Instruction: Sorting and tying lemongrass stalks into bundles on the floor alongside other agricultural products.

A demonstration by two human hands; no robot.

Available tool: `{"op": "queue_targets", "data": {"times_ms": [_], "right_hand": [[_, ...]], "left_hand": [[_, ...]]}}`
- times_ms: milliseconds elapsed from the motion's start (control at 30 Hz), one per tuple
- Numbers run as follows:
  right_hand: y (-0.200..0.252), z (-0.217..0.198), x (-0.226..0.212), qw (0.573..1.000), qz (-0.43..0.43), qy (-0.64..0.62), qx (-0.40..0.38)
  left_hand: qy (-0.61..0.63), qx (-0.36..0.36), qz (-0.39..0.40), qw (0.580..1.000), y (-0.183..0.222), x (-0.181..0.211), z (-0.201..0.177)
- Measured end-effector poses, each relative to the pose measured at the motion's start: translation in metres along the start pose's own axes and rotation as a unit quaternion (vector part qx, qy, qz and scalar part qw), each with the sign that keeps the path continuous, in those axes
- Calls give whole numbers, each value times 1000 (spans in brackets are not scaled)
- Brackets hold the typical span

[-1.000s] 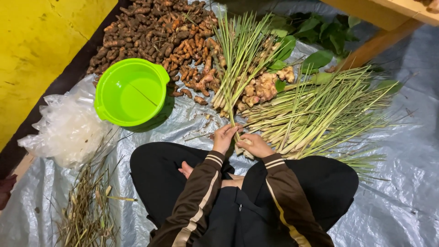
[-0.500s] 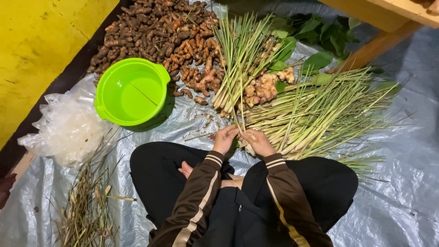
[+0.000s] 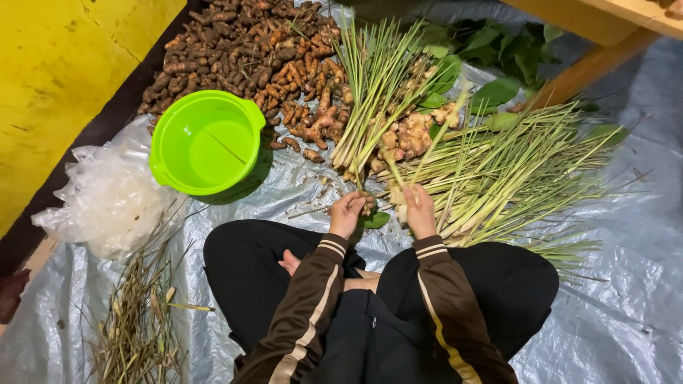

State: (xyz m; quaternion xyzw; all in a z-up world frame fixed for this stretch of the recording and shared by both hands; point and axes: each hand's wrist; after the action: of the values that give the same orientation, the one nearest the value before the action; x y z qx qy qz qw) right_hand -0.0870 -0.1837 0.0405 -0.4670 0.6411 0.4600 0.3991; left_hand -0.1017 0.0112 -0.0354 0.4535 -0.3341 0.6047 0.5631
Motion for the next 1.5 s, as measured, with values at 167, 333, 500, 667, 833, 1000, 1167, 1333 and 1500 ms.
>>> {"op": "queue_targets", "data": {"times_ms": [167,333,500,667,833,1000,1167,1333,1500], "right_hand": [[7,-8,-17,997,2,0,78],[-2,-6,-1,996,-22,-3,87],[-7,3,5,998,-57,-10,32],[6,12,-10,997,-77,2,-16],[6,17,4,993,-76,48,-79],[22,27,-15,960,-153,117,-201],[29,19,-28,953,-158,135,-221],[28,16,-32,954,-131,145,-228],[13,23,-1,969,-92,158,-168]], "left_hand": [[4,64,-3,998,4,26,8],[82,150,-22,985,27,27,17],[164,198,-189,948,53,28,25],[128,55,-326,935,56,6,21],[-164,39,-109,980,54,57,40],[-160,22,51,986,40,22,24],[-129,25,59,990,46,36,33],[-99,35,43,994,48,74,51],[-260,20,160,952,6,94,52]]}}
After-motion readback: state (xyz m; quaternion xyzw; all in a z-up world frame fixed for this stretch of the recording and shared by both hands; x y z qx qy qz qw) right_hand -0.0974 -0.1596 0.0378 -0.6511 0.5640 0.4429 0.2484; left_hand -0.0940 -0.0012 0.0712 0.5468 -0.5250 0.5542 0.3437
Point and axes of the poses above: each hand's wrist, its own y-axis away from the middle knuckle, its own z-axis out of the palm, x = y × z, and after that the axes turned 7 degrees about z, right-handed
